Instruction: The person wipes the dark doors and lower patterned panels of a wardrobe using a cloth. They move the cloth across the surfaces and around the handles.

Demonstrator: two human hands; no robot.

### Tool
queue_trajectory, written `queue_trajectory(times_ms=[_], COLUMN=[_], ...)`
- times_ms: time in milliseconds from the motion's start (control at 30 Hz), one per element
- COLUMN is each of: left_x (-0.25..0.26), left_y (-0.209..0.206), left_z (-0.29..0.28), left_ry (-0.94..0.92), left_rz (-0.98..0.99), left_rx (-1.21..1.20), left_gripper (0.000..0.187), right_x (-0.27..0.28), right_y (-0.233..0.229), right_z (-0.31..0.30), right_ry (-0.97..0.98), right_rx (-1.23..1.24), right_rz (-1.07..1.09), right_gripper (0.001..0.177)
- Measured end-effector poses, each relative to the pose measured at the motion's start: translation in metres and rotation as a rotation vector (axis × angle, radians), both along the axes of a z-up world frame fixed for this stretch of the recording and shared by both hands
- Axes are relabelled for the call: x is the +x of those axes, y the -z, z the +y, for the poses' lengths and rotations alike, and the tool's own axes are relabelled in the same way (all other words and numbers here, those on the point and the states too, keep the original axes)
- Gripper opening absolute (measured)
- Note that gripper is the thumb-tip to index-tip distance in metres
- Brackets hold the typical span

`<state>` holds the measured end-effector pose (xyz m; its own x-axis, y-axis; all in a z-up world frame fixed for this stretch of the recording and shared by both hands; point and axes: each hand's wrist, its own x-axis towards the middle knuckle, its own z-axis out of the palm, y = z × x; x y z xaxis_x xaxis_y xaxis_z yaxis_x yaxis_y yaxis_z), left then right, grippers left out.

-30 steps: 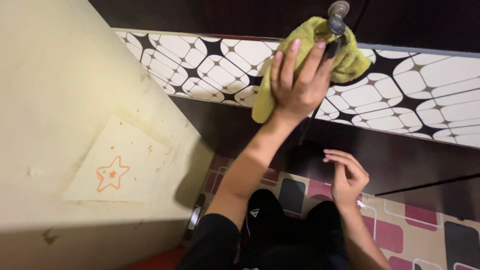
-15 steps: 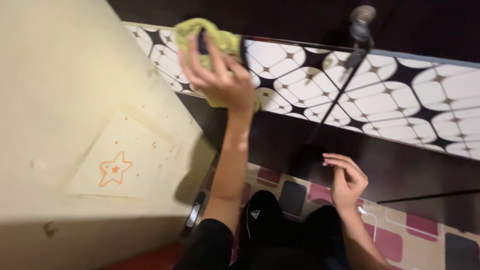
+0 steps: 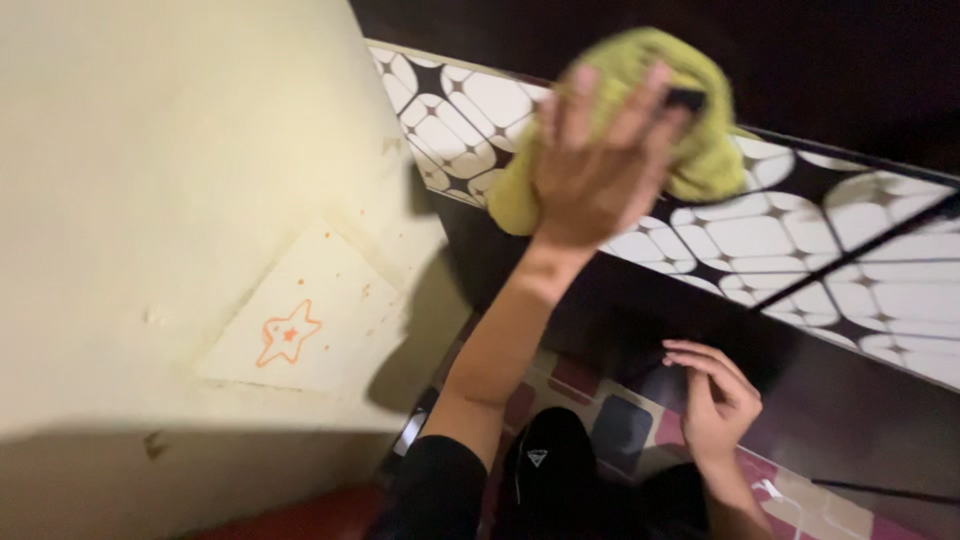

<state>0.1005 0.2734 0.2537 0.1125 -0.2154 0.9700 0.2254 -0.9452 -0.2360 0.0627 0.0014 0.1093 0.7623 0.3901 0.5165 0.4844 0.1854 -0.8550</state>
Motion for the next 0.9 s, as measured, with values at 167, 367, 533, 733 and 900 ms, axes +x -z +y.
queue_trajectory(times_ms=[167,367,533,733,900], left_x=[-0.033,-0.064,-0.063,-0.058,-0.02], left_y=[-0.003,-0.005,0.008,0.062,0.081], left_z=[0.09,0.122,0.105,0.065,0.019], left_ry=[-0.063,0.045,0.066,-0.021,0.035], left_rz=[-0.126,-0.232,-0.26,-0.243,-0.316], left_rx=[-0.487,-0.645,-0.743,-0.758,-0.689], left_gripper=[0.064,0.049,0.055,0.059,0.07], right_x=[-0.002,-0.006,-0.005,-0.005,-0.005], right_y=[0.006,0.011,0.019,0.027,0.027], right_z=[0.018,0.027,0.022,0.007,-0.005], right_ry=[-0.026,-0.079,-0.084,-0.087,-0.034], right_rx=[-0.016,-0.07,-0.05,-0.08,-0.135], right_rz=[-0.014,-0.005,-0.01,0.018,0.006], right_gripper=[0.019,0.023,0.023,0.024,0.025])
